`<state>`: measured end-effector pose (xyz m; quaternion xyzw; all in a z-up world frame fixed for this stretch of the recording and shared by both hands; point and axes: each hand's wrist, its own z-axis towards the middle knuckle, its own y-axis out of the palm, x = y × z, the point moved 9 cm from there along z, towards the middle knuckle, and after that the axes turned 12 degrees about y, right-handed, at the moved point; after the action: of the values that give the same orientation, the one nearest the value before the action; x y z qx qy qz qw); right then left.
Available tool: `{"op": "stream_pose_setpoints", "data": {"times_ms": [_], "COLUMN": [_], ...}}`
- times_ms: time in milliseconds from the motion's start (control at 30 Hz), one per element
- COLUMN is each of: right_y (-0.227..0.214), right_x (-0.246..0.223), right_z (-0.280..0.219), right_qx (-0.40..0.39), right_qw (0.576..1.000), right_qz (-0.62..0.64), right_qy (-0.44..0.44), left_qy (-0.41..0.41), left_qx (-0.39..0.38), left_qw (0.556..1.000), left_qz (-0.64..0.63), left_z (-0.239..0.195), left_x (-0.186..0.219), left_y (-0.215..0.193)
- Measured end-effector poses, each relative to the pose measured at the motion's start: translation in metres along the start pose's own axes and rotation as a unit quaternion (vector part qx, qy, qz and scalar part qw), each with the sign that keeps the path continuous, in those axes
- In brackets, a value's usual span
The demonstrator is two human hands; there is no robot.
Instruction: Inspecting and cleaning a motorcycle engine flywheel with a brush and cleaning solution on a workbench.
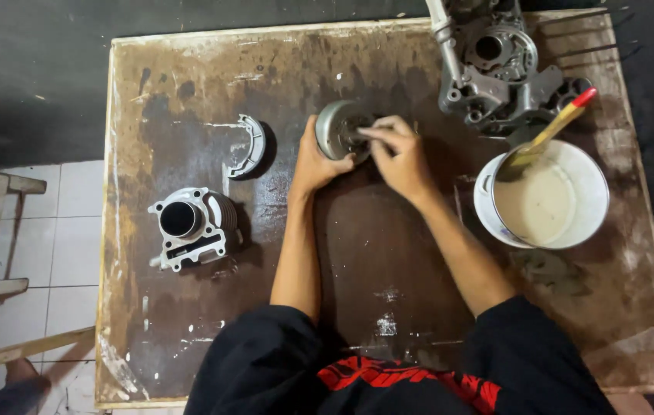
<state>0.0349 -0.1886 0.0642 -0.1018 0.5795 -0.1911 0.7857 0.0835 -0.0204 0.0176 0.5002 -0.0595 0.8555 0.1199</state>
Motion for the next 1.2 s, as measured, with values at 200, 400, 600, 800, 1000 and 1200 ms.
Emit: {"op": "stream_pose_setpoints", "data": {"times_ms": [200, 400, 600, 800, 1000, 1200], "right_y": [-0.139, -0.209, -0.196, -0.198, -0.221, -0.239], "right_x": [-0.044, -0.011, 0.086, 0.22, 0.135, 0.042], "right_z": [-0.03, -0.081, -0.103, -0.113, -0.1, -0.094], "right_qx": [0.086, 0.076, -0.129, -0.245, -0.149, -0.001], "right_qw": [0.991, 0.902, 0.759, 0.77, 0.852, 0.94], "right_qz": [-0.084, -0.414, -0.561, -0.488, -0.388, -0.313], "right_qy": [0.062, 0.094, 0.302, 0.33, 0.319, 0.133], "left_qy": [0.016, 0.036, 0.022, 0.033, 0.022, 0.047], "left_qx": [-0.001, 0.004, 0.012, 0.016, 0.014, 0.011], "left_qw": [1.0, 0.999, 0.999, 0.998, 0.999, 0.998], "left_qz": [0.006, 0.009, 0.041, 0.047, 0.036, 0.049], "left_z": [0.002, 0.001, -0.002, -0.005, -0.002, -0.001], "left_x": [0.003, 0.001, 0.006, -0.006, 0.003, 0.002], "left_y": [0.0, -0.001, -0.002, -0.006, -0.004, -0.004]}}
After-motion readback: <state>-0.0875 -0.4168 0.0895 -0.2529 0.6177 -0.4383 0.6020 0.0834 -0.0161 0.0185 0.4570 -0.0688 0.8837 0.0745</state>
